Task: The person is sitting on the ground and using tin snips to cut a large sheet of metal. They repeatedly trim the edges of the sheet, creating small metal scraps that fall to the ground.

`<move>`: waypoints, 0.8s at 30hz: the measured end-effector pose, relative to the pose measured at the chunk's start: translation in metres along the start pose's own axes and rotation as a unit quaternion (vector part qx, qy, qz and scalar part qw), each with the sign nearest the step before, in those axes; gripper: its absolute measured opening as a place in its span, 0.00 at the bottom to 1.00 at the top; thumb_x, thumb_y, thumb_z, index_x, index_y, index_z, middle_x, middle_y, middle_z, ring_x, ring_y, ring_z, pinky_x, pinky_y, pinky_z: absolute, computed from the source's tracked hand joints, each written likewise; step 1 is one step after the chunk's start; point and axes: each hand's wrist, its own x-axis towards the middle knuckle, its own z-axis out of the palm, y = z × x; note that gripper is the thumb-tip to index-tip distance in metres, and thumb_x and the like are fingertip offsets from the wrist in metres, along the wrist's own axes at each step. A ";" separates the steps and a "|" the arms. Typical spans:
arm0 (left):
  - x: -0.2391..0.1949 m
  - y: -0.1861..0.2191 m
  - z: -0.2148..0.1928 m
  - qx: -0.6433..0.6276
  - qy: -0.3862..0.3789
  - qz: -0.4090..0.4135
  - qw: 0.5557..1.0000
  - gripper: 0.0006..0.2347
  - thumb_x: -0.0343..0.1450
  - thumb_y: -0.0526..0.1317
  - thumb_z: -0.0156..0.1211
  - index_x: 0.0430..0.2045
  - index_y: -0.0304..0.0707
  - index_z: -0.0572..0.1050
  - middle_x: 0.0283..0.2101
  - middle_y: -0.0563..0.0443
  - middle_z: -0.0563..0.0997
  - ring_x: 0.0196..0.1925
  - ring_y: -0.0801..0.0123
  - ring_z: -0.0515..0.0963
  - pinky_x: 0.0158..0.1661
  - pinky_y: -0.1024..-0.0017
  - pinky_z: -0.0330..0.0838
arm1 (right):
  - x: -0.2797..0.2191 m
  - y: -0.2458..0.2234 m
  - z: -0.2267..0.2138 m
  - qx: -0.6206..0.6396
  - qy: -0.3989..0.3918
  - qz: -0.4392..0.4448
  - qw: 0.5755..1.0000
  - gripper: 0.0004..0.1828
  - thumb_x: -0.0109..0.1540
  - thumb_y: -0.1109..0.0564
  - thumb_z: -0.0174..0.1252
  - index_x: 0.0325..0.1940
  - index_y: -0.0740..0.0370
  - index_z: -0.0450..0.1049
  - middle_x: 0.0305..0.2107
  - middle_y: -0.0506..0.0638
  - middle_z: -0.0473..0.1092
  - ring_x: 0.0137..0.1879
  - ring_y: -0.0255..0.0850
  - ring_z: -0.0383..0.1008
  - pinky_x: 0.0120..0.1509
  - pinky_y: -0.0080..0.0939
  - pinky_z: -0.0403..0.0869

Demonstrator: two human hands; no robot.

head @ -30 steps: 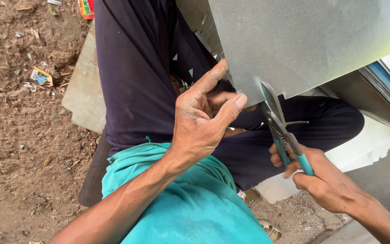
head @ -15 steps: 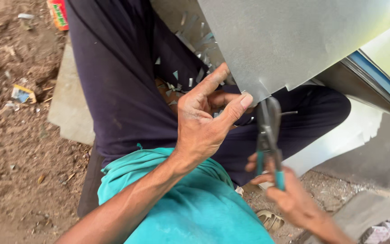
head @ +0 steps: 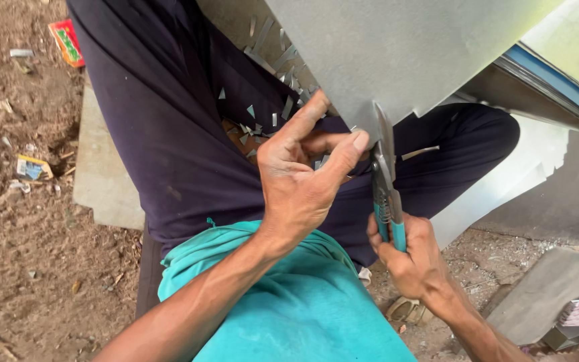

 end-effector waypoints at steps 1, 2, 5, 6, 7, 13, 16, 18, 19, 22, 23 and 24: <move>0.000 -0.003 -0.001 0.003 -0.004 -0.011 1.000 0.24 0.72 0.27 0.65 0.65 0.24 0.68 0.43 0.43 0.84 0.42 0.71 0.84 0.35 0.79 0.78 | 0.001 0.005 -0.001 -0.010 0.009 0.018 1.000 0.13 0.51 0.61 0.50 0.36 0.69 0.73 0.21 0.57 0.70 0.26 0.44 0.68 0.32 0.47 0.69; 0.003 -0.005 -0.004 -0.031 -0.020 -0.034 0.999 0.22 0.72 0.28 0.64 0.63 0.24 0.70 0.44 0.43 0.84 0.45 0.70 0.84 0.38 0.76 0.80 | 0.002 0.011 -0.003 0.002 0.004 -0.006 1.000 0.14 0.50 0.61 0.49 0.37 0.68 0.73 0.22 0.55 0.71 0.28 0.42 0.70 0.34 0.44 0.70; 0.015 -0.010 -0.011 -0.083 -0.084 -0.057 0.991 0.16 0.74 0.28 0.62 0.57 0.24 0.73 0.48 0.43 0.83 0.51 0.68 0.82 0.49 0.70 0.81 | 0.000 0.035 -0.003 0.022 -0.011 -0.061 0.998 0.16 0.48 0.60 0.49 0.39 0.65 0.72 0.23 0.51 0.72 0.30 0.37 0.72 0.36 0.39 0.72; 0.020 -0.012 -0.009 -0.074 -0.118 -0.038 0.990 0.14 0.75 0.28 0.62 0.56 0.25 0.74 0.50 0.44 0.82 0.54 0.68 0.81 0.53 0.70 0.78 | -0.003 0.045 0.000 0.016 -0.012 -0.063 0.998 0.15 0.48 0.60 0.49 0.38 0.65 0.72 0.23 0.51 0.70 0.28 0.37 0.69 0.34 0.39 0.71; 0.028 -0.013 -0.007 -0.065 -0.151 -0.015 0.986 0.13 0.76 0.28 0.62 0.55 0.26 0.74 0.52 0.46 0.81 0.56 0.68 0.80 0.57 0.70 0.76 | -0.004 0.055 0.002 0.009 -0.013 -0.070 0.997 0.14 0.48 0.60 0.50 0.37 0.65 0.71 0.22 0.52 0.68 0.26 0.38 0.67 0.32 0.40 0.69; 0.057 -0.008 -0.015 0.001 -0.261 0.026 0.965 0.11 0.75 0.31 0.62 0.51 0.31 0.76 0.44 0.51 0.81 0.48 0.73 0.78 0.56 0.71 0.74 | -0.026 0.118 0.050 0.239 0.091 -0.027 0.967 0.15 0.48 0.65 0.47 0.34 0.72 0.75 0.22 0.53 0.71 0.26 0.39 0.71 0.31 0.39 0.72; 0.068 -0.011 -0.027 0.276 -0.281 0.235 0.888 0.12 0.68 0.31 0.69 0.43 0.31 0.77 0.46 0.48 0.78 0.51 0.69 0.78 0.54 0.69 0.74 | -0.030 0.142 0.072 0.307 0.145 -0.092 0.936 0.14 0.50 0.67 0.46 0.35 0.75 0.74 0.23 0.54 0.72 0.28 0.39 0.71 0.33 0.38 0.72; 0.073 -0.007 -0.033 0.400 -0.236 0.182 0.866 0.05 0.69 0.31 0.68 0.36 0.32 0.80 0.38 0.49 0.81 0.43 0.69 0.80 0.48 0.69 0.74 | -0.032 0.149 0.086 0.339 0.176 -0.127 0.915 0.14 0.51 0.68 0.45 0.35 0.75 0.73 0.24 0.55 0.72 0.28 0.39 0.71 0.33 0.38 0.72; 0.078 -0.002 -0.031 0.461 -0.211 0.161 0.847 0.02 0.70 0.31 0.67 0.32 0.33 0.82 0.34 0.49 0.83 0.39 0.69 0.82 0.45 0.68 0.74 | -0.028 0.149 0.091 0.356 0.192 -0.149 0.903 0.14 0.51 0.68 0.45 0.35 0.75 0.73 0.24 0.55 0.72 0.29 0.39 0.72 0.34 0.38 0.73; 0.085 0.027 -0.023 0.353 -0.446 0.168 0.805 0.15 0.66 0.33 0.72 0.43 0.27 0.77 0.44 0.44 0.82 0.47 0.62 0.80 0.50 0.65 0.73 | -0.029 0.142 0.099 0.407 0.273 -0.263 0.831 0.10 0.53 0.69 0.46 0.37 0.74 0.69 0.29 0.56 0.70 0.33 0.40 0.72 0.37 0.37 0.72; 0.083 0.032 -0.015 0.271 -0.356 0.085 0.890 0.13 0.67 0.34 0.71 0.41 0.30 0.76 0.41 0.44 0.82 0.45 0.63 0.81 0.50 0.66 0.76 | -0.031 0.141 0.097 0.396 0.284 -0.268 0.831 0.09 0.55 0.69 0.46 0.38 0.73 0.69 0.31 0.56 0.70 0.35 0.40 0.72 0.38 0.38 0.73; 0.079 0.032 -0.007 0.186 -0.254 -0.003 0.949 0.11 0.68 0.35 0.71 0.39 0.33 0.75 0.38 0.44 0.82 0.43 0.63 0.82 0.49 0.66 0.78 | -0.033 0.141 0.091 0.384 0.295 -0.272 0.831 0.09 0.57 0.69 0.45 0.39 0.73 0.70 0.32 0.56 0.70 0.36 0.41 0.72 0.40 0.38 0.73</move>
